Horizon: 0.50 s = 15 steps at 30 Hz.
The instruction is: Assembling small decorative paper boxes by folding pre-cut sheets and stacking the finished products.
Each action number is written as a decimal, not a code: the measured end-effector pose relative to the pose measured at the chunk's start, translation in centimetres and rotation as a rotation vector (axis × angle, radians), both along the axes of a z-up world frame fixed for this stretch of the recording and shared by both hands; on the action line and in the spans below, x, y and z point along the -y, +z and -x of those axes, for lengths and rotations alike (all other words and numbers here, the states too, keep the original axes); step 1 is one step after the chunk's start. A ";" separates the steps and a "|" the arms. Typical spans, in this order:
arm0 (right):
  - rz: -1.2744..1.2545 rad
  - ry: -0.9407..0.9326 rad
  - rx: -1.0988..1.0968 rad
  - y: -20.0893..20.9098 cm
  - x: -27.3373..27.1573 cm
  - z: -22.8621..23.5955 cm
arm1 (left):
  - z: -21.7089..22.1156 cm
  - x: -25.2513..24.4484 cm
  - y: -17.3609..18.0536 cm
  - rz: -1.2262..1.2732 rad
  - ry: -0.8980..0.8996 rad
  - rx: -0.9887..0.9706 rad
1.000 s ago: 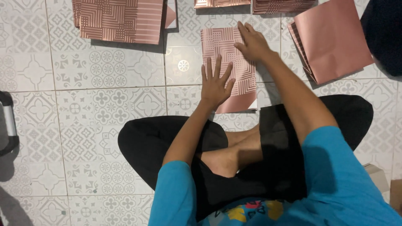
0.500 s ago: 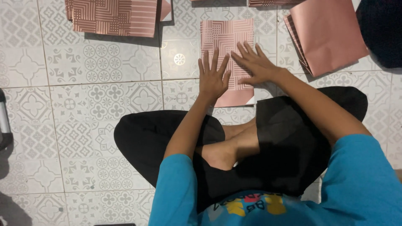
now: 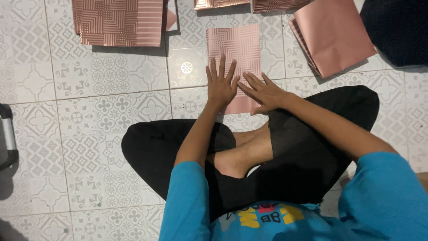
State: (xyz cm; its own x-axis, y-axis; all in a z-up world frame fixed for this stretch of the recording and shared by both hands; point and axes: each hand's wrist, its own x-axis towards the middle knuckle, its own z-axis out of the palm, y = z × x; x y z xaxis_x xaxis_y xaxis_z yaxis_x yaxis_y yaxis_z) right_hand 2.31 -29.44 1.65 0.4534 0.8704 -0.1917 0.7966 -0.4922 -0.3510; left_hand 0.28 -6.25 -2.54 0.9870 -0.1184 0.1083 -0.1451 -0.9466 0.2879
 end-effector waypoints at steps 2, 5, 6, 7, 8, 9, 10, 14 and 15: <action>0.004 -0.091 -0.034 1.5 -0.4 0.0 | 0.5 -0.1 1.6 0.034 -0.004 -0.031; -0.068 -0.324 -0.120 2.5 -1.5 -0.2 | 0.7 -0.1 1.0 0.129 0.039 0.068; -0.145 -0.472 -0.159 2.7 -1.9 -0.4 | 0.6 0.0 0.3 0.191 0.079 0.211; -0.146 -0.479 -0.155 2.2 -1.9 -0.6 | 0.7 0.1 0.5 0.193 0.072 0.214; -0.314 -0.663 -0.243 1.8 -2.2 -1.0 | 0.7 -0.1 0.7 0.340 0.086 0.279; -0.484 -0.844 -0.332 1.4 -2.5 -1.5 | 0.6 -0.4 1.0 0.488 0.100 0.344; -0.485 -0.844 -0.324 -1.0 -1.6 -2.2 | 0.4 -0.4 0.8 0.491 0.098 0.350; -0.597 -1.168 -0.685 -4.9 -0.1 -3.1 | -0.8 -1.0 -0.5 0.980 0.379 0.218; -0.718 -1.206 -0.875 -4.4 -0.3 -3.0 | -1.3 -1.4 -0.9 1.144 0.507 0.141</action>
